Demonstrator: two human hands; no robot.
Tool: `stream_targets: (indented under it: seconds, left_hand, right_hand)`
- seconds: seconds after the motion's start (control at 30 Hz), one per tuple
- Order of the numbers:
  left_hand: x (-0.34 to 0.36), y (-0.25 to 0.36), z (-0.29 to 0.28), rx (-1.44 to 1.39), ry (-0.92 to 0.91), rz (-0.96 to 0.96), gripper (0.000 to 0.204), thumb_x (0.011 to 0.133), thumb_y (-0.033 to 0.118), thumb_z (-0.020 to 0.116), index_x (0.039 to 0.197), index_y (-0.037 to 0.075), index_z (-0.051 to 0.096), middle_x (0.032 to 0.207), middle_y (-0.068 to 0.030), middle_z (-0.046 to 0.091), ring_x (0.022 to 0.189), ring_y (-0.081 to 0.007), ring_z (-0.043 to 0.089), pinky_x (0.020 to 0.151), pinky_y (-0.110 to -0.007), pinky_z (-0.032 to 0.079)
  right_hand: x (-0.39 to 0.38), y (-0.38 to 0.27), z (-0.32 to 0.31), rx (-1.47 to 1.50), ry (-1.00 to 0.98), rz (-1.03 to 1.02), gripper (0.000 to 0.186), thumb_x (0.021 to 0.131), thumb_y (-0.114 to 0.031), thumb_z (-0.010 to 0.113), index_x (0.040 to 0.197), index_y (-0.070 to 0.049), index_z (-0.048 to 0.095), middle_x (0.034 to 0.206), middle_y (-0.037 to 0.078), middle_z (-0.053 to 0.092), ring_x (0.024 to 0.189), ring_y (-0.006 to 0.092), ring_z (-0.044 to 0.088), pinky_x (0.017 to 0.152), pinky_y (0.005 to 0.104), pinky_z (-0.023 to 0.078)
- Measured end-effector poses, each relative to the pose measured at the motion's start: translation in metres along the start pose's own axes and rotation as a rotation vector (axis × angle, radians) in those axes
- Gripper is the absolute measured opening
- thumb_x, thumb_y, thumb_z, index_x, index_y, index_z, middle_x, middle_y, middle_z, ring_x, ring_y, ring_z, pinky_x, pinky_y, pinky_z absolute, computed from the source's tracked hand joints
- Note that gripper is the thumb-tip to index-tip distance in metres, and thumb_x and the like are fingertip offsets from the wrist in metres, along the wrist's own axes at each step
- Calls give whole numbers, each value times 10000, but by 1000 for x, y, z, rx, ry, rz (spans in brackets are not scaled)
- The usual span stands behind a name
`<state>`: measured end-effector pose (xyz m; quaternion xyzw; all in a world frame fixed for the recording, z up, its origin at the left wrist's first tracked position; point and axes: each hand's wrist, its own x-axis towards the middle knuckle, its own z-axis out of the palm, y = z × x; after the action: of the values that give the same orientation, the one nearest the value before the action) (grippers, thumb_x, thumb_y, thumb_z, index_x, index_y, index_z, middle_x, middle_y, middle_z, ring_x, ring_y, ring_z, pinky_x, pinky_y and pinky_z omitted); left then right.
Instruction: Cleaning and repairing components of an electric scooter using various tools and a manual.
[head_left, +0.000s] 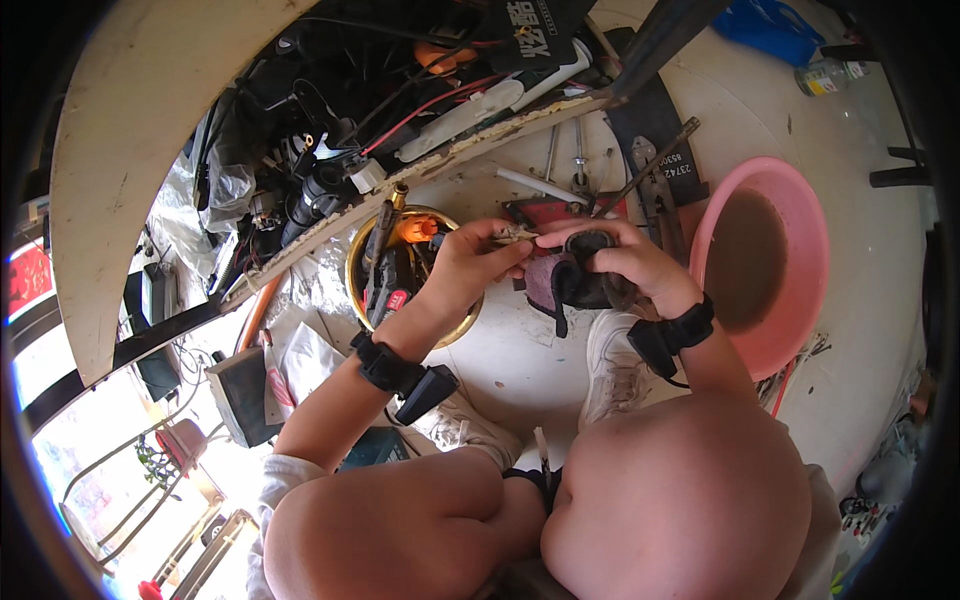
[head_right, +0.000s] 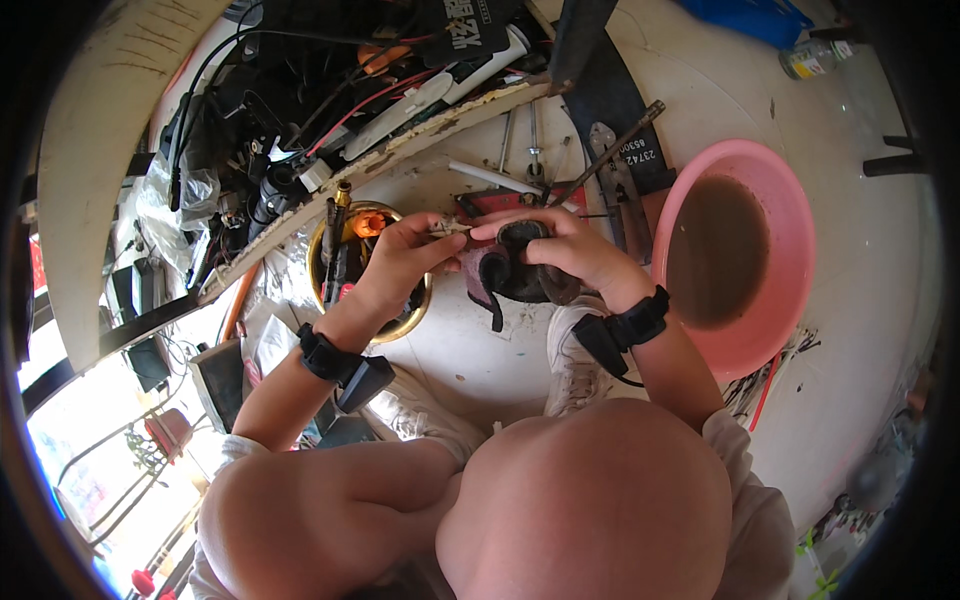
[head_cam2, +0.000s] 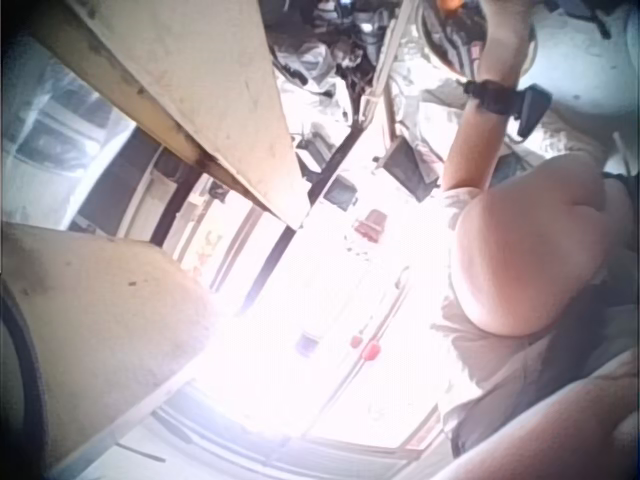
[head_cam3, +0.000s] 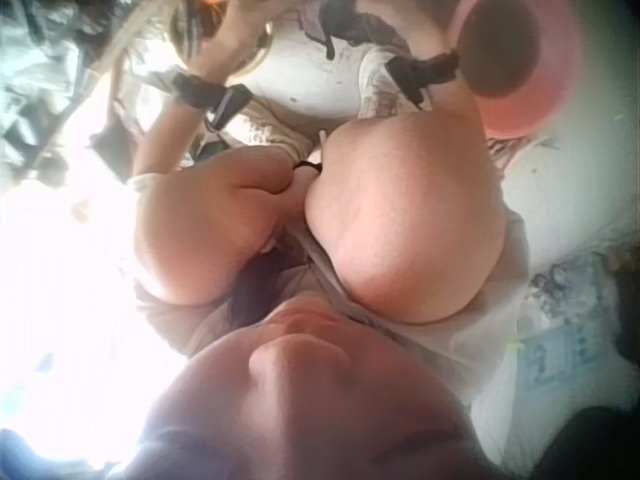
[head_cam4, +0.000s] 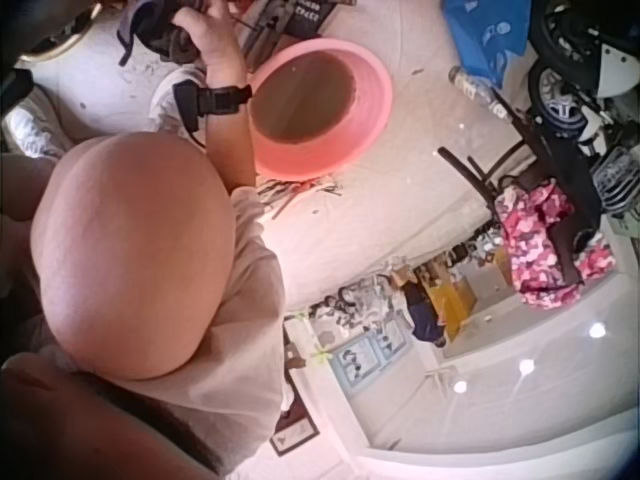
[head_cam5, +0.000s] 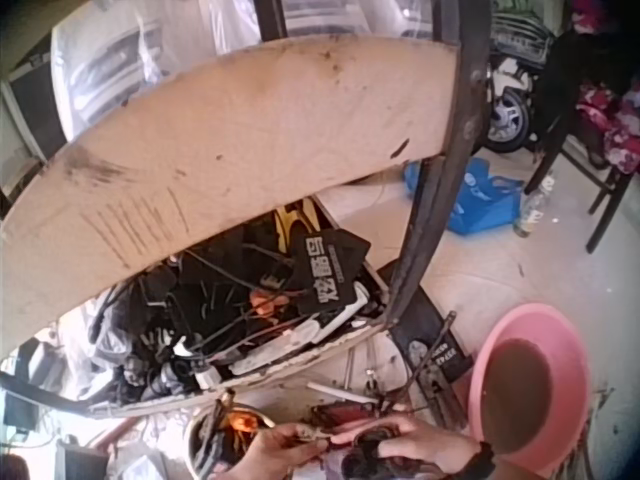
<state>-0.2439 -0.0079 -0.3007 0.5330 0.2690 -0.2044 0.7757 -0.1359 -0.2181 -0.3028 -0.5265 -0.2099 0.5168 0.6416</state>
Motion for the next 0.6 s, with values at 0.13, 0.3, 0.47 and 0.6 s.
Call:
stream_targets:
  seconds: [0.13, 0.3, 0.47, 0.6]
  left_hand:
    - [-2, 2, 3, -33, -29, -7, 186, 872, 56, 626, 1048, 7, 590, 903, -52, 643, 768, -103, 619, 711, -217, 506]
    - [-1, -7, 1, 1, 10, -27, 230, 892, 93, 599, 1097, -5, 563, 920, -56, 642, 781, -105, 616, 704, -216, 491]
    - [-8, -32, 17, 84, 97, -83, 244, 914, 112, 541, 1123, -14, 538, 933, -56, 632, 826, -109, 600, 711, -232, 458]
    - [-20, -56, 19, 217, 98, -26, 261, 901, 105, 553, 1131, -15, 529, 942, -61, 619, 819, -118, 596, 709, -247, 477]
  right_hand:
    - [-4, 2, -3, -42, -51, 40, 489, 685, -47, 499, 1155, -8, 627, 1244, 117, 566, 1155, 201, 519, 1027, 304, 346]
    - [-7, 3, -5, -46, -36, 5, 509, 669, -38, 495, 1162, -3, 619, 1243, 111, 560, 1149, 201, 522, 1024, 302, 349]
    - [-13, -25, -6, -76, -15, -29, 515, 656, -35, 478, 1149, 2, 622, 1212, 119, 584, 1172, 216, 504, 1048, 320, 323]
    - [7, -37, 9, -193, -186, -174, 500, 652, 5, 477, 1128, -8, 631, 1161, 118, 608, 1136, 231, 529, 1025, 329, 354]
